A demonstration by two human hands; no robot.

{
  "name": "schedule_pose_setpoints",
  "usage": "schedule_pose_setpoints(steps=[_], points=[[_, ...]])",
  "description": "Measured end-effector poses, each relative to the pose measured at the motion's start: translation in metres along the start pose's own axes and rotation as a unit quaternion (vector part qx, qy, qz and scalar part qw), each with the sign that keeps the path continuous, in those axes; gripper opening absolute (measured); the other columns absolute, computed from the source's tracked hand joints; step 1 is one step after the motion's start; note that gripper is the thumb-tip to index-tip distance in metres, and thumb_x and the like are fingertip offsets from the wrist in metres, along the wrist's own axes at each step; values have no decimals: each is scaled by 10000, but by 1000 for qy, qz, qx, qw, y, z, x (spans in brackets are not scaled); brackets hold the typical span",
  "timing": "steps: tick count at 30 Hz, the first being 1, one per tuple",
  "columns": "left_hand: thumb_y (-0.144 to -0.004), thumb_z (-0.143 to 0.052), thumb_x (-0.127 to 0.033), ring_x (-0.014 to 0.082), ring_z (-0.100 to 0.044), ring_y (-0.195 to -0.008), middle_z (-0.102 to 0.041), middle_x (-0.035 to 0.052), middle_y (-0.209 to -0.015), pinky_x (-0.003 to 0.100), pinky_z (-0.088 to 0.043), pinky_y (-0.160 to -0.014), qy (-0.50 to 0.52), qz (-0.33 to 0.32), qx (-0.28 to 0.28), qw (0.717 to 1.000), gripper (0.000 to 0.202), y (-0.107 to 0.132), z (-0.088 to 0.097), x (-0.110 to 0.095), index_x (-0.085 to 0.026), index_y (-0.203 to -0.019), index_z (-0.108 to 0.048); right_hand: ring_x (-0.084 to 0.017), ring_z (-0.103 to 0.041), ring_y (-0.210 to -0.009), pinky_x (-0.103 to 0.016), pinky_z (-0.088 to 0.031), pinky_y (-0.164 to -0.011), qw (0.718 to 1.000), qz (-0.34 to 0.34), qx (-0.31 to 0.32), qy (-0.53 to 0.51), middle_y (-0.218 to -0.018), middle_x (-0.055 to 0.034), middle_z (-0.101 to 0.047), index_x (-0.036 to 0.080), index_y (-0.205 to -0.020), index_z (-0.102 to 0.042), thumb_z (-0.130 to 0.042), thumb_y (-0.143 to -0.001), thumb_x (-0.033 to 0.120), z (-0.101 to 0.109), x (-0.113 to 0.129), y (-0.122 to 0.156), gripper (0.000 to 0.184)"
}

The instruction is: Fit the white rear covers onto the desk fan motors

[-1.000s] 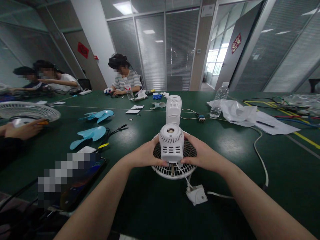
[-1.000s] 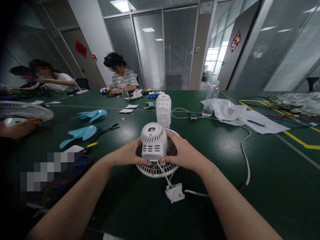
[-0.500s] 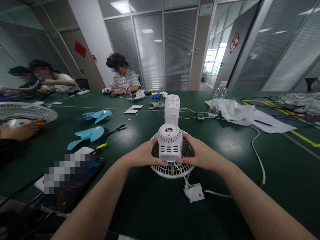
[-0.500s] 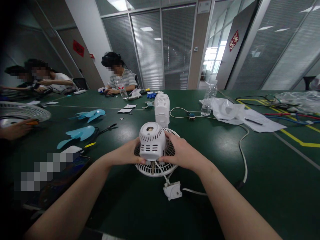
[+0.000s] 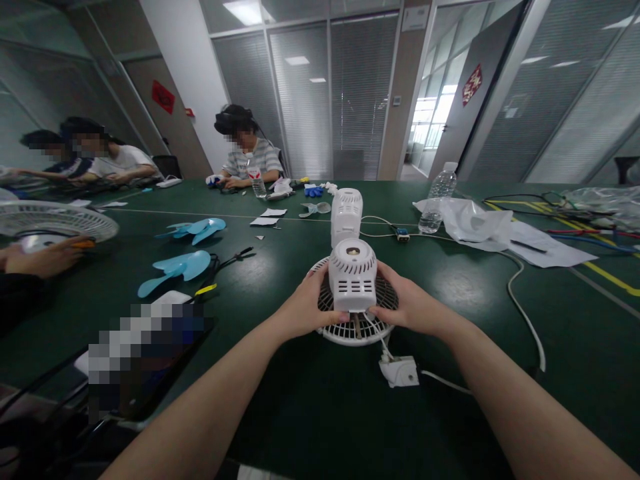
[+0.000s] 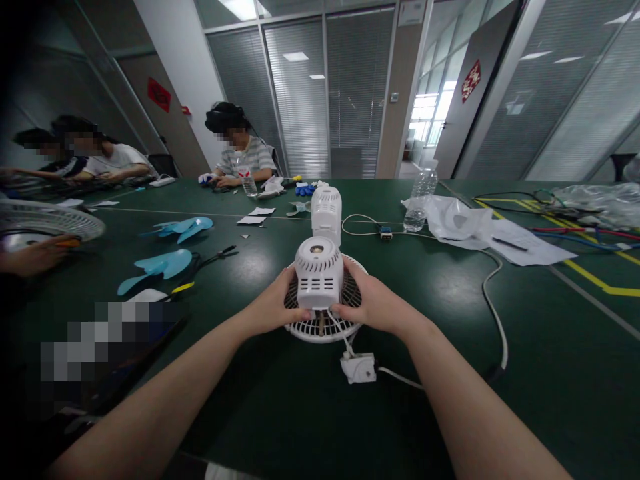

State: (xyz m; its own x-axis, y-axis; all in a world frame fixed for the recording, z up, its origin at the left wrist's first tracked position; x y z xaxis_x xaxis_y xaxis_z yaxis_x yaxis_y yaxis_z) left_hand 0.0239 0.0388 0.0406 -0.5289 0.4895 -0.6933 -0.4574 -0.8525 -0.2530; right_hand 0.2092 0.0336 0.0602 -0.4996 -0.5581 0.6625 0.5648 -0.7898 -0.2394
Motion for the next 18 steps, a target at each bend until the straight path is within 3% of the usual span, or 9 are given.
schedule_pose_setpoints(steps=[5, 11, 18], points=[[-722, -759, -434, 339, -402, -1358, -412, 164, -1468, 567, -314, -1125, 12, 27, -49, 998, 889, -2, -5, 11, -191, -1441, -295, -288, -461, -1334, -502, -379, -1121, 1000, 6, -16, -5, -1497, -118, -424, 226, -1501, -201, -687, -818, 362, 2, -13, -1, 849], [-789, -707, -370, 336, -378, -1376, -429, 127, -1475, 565, -271, -1157, 5, -34, -40, 999, 745, -5, -4, 8, -219, -1429, -356, -293, -422, -1366, -534, -343, -1138, 999, -1, -21, -37, -1523, -85, -397, 277, -1505, -203, -676, -828, 448, 1, -25, 0, 843], [-788, -708, -410, 346, -412, -1348, -456, 125, -1453, 601, -328, -1109, 5, 8, -49, 999, 728, -3, -2, 13, -234, -1417, -386, -319, -445, -1348, -545, -356, -1122, 999, -4, -27, -43, -1505, -79, -430, 295, -1513, -204, -708, -798, 463, 1, -26, -1, 891]])
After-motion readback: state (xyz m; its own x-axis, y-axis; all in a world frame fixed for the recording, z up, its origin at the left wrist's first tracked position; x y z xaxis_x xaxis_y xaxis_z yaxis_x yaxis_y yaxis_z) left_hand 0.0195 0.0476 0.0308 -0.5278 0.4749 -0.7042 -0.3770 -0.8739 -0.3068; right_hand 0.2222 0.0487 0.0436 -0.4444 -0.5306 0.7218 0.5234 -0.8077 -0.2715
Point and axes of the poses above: each hand's wrist, its own y-axis away from the middle knuckle, its own z-axis out of the back of the hand, x = y × z, the point moved 7 cm from there along -y, towards the middle knuckle
